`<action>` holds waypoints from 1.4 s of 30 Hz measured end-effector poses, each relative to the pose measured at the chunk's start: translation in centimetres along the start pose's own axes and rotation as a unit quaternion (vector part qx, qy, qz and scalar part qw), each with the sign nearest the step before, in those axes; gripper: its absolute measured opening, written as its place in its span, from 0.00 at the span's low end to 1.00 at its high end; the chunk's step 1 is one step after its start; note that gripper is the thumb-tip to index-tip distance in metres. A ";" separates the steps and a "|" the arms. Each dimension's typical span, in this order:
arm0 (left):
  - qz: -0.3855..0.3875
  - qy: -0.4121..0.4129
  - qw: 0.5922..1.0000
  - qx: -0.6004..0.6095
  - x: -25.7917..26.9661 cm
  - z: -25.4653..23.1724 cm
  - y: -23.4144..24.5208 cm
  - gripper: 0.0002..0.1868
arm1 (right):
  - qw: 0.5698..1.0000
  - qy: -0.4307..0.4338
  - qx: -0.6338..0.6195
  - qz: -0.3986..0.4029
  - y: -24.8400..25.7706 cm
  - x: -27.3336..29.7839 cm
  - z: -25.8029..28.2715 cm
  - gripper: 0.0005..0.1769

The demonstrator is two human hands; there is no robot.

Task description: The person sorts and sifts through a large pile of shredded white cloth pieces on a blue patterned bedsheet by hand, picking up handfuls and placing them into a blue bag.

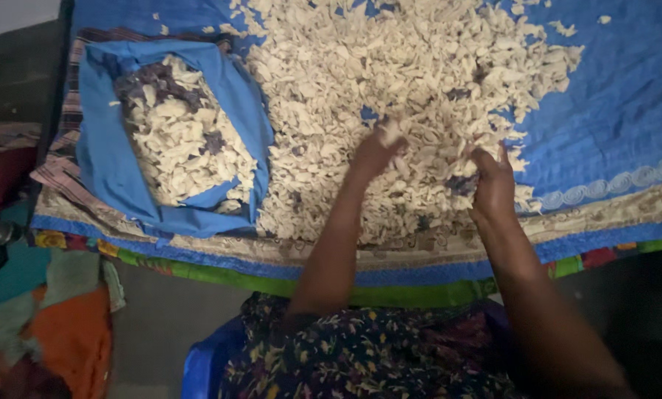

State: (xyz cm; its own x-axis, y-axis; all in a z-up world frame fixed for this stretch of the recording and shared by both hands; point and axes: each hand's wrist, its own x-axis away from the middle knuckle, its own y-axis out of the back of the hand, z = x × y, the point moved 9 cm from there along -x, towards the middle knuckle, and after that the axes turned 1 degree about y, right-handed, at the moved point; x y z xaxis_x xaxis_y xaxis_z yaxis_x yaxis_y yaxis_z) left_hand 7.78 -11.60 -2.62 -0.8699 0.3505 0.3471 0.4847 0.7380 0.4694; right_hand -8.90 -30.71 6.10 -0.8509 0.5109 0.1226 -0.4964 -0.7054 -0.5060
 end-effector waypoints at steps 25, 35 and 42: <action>-0.379 -0.161 0.887 -0.208 0.0 3.1 13.0 0.18 | 1.000 -0.011 0.010 0.006 -0.8 0.2 -0.2 0.26; -0.158 -0.096 0.903 -0.387 0.6 5.4 11.1 0.24 | 0.999 -0.034 0.033 -0.002 -2.1 1.5 0.9 0.23; -0.348 -0.064 0.935 -0.004 1.5 5.0 19.1 0.40 | 0.998 -0.038 0.041 -0.013 -1.4 0.7 0.3 0.22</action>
State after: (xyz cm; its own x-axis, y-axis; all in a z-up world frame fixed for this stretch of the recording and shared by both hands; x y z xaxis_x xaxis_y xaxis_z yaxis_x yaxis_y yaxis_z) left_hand 15.30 5.87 2.78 -0.9785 -0.1468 -0.1448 -0.2030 0.8095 0.5510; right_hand -8.85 -29.51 7.10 -0.8470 0.4921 0.2011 -0.5276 -0.7322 -0.4306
